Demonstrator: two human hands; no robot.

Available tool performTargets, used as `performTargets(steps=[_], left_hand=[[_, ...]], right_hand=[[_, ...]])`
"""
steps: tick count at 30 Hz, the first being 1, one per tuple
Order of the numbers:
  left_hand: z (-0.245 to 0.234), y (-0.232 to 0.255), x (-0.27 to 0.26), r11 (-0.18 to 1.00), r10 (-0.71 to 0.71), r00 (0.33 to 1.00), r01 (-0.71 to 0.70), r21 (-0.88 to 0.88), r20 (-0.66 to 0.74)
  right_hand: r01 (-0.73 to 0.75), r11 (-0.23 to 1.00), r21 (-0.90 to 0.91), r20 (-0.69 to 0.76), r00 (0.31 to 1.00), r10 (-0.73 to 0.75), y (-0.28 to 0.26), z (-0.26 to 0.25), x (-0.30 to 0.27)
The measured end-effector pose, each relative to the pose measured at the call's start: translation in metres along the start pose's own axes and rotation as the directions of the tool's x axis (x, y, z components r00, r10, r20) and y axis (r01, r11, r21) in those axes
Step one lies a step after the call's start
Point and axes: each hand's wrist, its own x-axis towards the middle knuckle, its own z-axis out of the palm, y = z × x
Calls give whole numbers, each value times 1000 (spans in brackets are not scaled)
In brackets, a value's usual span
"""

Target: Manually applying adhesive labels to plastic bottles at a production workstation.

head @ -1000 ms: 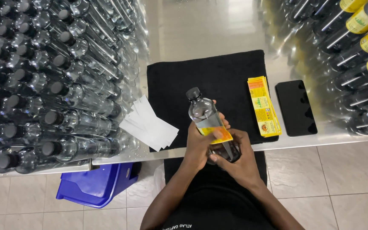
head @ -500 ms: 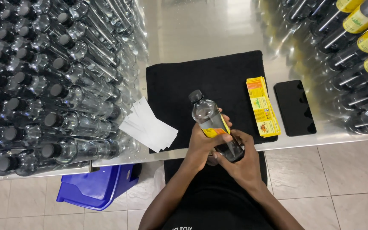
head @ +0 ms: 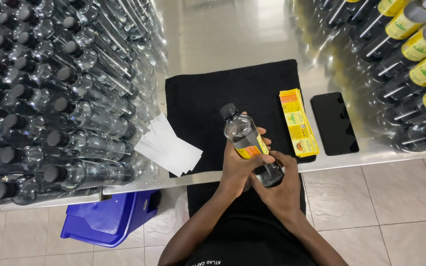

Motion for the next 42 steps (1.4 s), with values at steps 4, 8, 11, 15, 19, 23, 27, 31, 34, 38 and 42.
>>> performTargets(steps=[4,8,11,15,19,23,27,31,34,38,42], left_hand=[[3,6,-1,999,-44,998,43,-28,-54],[0,2,0,988,-56,998,52,-143,-22],[5,-1,-2,994,-84,994,79,-80,-63],[14,-11,-10,999,-10,999,9,-31,-30],[18,-10,-17,996,-73,997,73,57,1],[17,0,-6,987,-158,984,158,-10,-84],[23,4,-6,991,-133,982,127,-51,-133],[22,-6,-14,994,-62,994,71,87,-94],[19,-2,-13,990,-90,994,96,102,-66],[19,7,-21,977,-76,996,67,204,35],[21,2,-21,868,116,960,-223,444,254]], right_hand=[[32,999,-13,-50,998,-33,-5,3,-1],[72,993,-89,-103,991,-81,1,10,-13],[25,992,-121,-79,996,-35,7,8,-13],[72,989,-126,-126,988,-88,10,4,-10],[70,988,-134,-159,983,-92,16,5,-12],[79,979,-188,-161,981,-110,16,6,-14],[86,967,-240,-178,975,-131,22,9,-19],[37,973,-228,-168,983,-77,22,5,-17],[96,973,-208,-159,979,-130,21,3,-16],[15,992,-128,-31,999,-19,8,-13,2],[-201,979,28,66,978,199,10,-28,33]])
